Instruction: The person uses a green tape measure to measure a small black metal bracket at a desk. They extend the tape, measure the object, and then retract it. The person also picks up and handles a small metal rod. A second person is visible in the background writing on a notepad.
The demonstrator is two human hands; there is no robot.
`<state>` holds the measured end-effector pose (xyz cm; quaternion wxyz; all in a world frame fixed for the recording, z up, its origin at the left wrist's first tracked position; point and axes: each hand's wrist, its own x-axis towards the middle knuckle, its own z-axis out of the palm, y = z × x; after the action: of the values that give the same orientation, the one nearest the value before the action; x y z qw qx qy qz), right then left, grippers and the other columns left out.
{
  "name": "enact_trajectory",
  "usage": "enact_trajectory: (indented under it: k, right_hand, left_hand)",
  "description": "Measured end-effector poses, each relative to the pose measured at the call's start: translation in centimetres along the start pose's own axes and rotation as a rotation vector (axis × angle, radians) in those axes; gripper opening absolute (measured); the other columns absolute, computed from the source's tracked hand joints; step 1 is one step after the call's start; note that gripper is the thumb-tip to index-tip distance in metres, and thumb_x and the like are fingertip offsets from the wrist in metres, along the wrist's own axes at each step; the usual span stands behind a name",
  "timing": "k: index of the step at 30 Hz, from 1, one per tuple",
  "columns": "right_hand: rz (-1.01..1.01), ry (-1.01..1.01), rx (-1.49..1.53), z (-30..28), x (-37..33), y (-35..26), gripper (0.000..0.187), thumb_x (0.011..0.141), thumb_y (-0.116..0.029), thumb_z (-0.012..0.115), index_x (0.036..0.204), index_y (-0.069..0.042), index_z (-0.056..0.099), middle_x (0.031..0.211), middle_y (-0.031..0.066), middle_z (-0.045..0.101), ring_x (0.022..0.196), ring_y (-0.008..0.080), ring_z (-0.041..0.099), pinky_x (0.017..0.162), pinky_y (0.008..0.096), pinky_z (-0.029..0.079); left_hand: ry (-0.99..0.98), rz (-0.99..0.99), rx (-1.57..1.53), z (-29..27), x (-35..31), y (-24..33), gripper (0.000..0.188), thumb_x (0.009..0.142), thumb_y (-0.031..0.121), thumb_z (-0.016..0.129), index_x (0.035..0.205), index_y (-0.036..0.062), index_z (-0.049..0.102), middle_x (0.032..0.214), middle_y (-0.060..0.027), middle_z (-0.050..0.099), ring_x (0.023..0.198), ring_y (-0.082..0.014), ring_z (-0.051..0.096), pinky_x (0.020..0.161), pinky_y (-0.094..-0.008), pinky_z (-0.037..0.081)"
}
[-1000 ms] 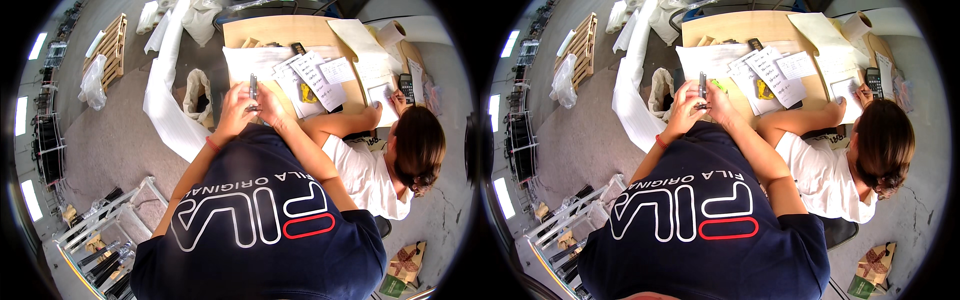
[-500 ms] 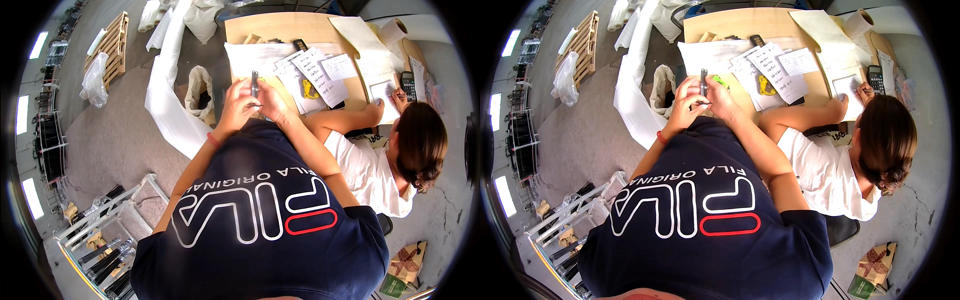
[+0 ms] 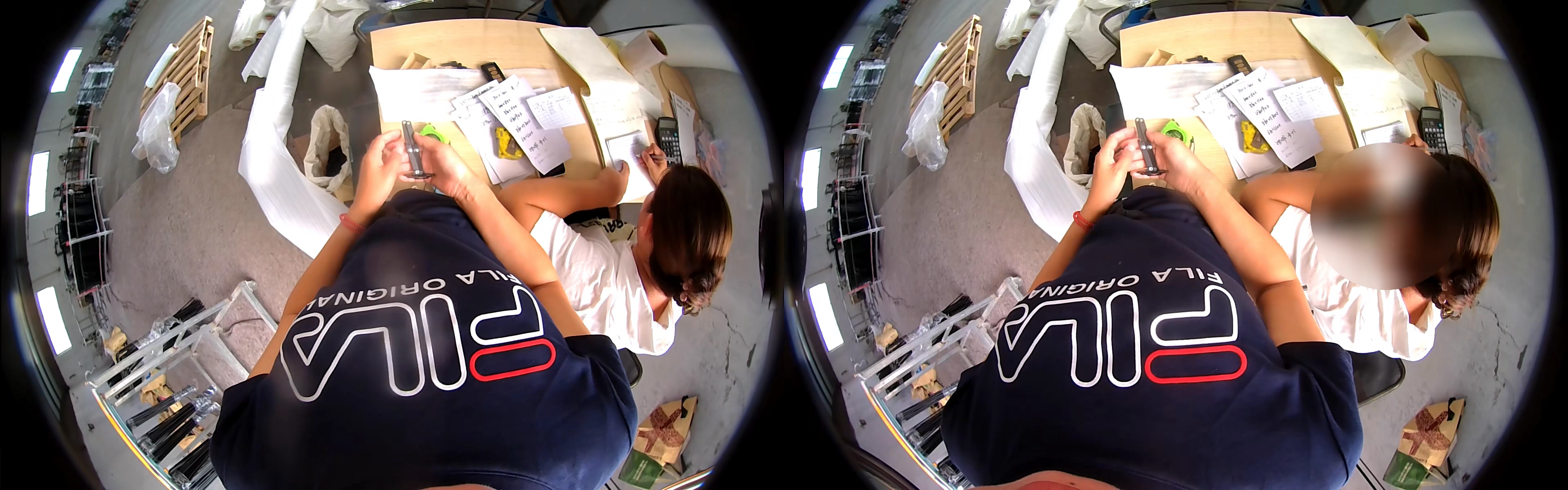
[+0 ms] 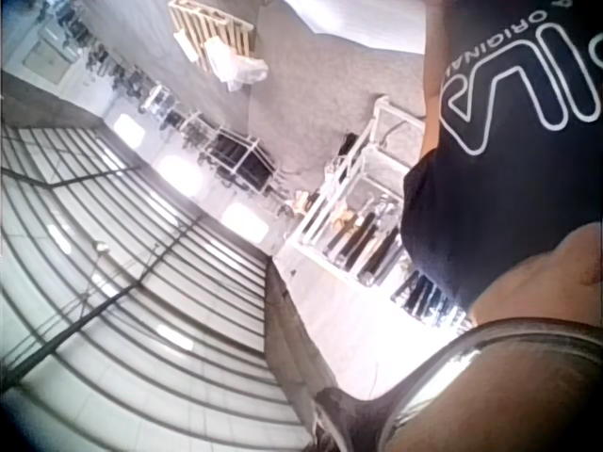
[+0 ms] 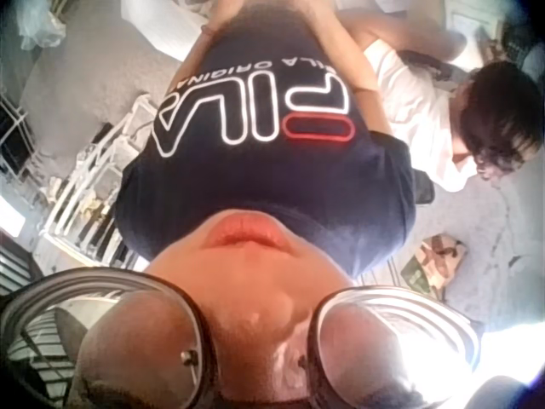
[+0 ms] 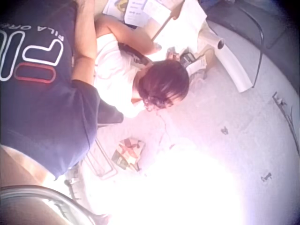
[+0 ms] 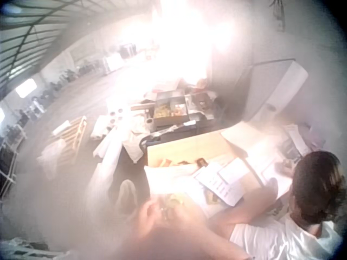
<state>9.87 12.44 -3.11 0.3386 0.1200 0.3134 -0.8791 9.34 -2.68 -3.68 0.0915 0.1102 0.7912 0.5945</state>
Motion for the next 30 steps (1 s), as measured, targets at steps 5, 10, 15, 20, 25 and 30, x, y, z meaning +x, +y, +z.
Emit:
enact_trajectory:
  k: [5, 10, 15, 20, 25, 30]
  right_hand:
    - [0.057, -0.011, -0.080, -0.1, 0.3, 0.6, 0.036, 0.089, -0.030, 0.033, 0.099, -0.005, 0.057, 0.083, 0.0086, 0.063, 0.071, 0.0176, 0.063, 0.066, 0.0296, 0.052]
    - [0.123, -0.040, -0.100, -0.5, 0.4, 0.6, 0.037, 0.090, -0.032, 0.033, 0.098, -0.002, 0.055, 0.078, 0.0133, 0.063, 0.065, 0.0193, 0.062, 0.062, 0.0299, 0.052]
    - [0.097, -0.052, -0.109, -0.5, 0.5, 0.7, 0.038, 0.092, -0.029, 0.028, 0.096, -0.001, 0.053, 0.082, 0.0177, 0.063, 0.059, 0.0195, 0.060, 0.056, 0.0291, 0.050]
    - [0.084, -0.101, -0.075, -1.6, 0.9, 0.9, 0.042, 0.093, -0.032, 0.027, 0.092, 0.001, 0.054, 0.080, 0.0166, 0.063, 0.058, 0.0189, 0.060, 0.055, 0.0280, 0.050]
    - [0.081, -0.070, -0.108, -1.4, 0.7, 0.7, 0.042, 0.093, -0.031, 0.027, 0.093, 0.001, 0.054, 0.080, 0.0174, 0.063, 0.059, 0.0201, 0.060, 0.056, 0.0289, 0.050]
    - [0.081, -0.066, -0.139, -0.8, 0.0, 0.4, 0.038, 0.092, -0.029, 0.030, 0.093, 0.001, 0.054, 0.080, 0.0158, 0.063, 0.062, 0.0189, 0.059, 0.060, 0.0288, 0.048]
  left_hand:
    - [-0.024, -0.066, -0.360, 0.0, -0.3, 0.3, 0.036, 0.082, 0.002, 0.048, 0.117, -0.0035, 0.042, 0.108, -0.0133, 0.053, 0.096, -0.0162, 0.053, 0.081, -0.0264, 0.044]
    - [-0.015, -0.199, -0.516, -0.1, -0.7, 1.1, 0.041, 0.080, 0.001, 0.047, 0.120, -0.0028, 0.039, 0.109, -0.0124, 0.051, 0.100, -0.0164, 0.050, 0.084, -0.0260, 0.042]
    - [0.013, -0.195, -0.519, 0.0, -0.7, 1.3, 0.037, 0.079, -0.003, 0.048, 0.115, -0.0018, 0.041, 0.103, -0.0102, 0.053, 0.095, -0.0140, 0.051, 0.082, -0.0242, 0.042]
    - [0.019, -0.171, -0.475, 0.4, -0.3, 1.1, 0.029, 0.080, -0.003, 0.050, 0.107, -0.0009, 0.042, 0.098, -0.0105, 0.055, 0.089, -0.0137, 0.052, 0.079, -0.0246, 0.043]
    - [-0.007, -0.146, -0.429, 0.4, 0.1, -0.2, 0.028, 0.081, -0.006, 0.044, 0.108, 0.0002, 0.042, 0.096, -0.0080, 0.055, 0.088, -0.0119, 0.053, 0.078, -0.0239, 0.044]
    - [0.010, -0.198, -0.475, 0.3, 0.0, 0.7, 0.027, 0.082, -0.003, 0.044, 0.108, 0.0010, 0.044, 0.095, -0.0073, 0.055, 0.087, -0.0114, 0.053, 0.078, -0.0236, 0.044]
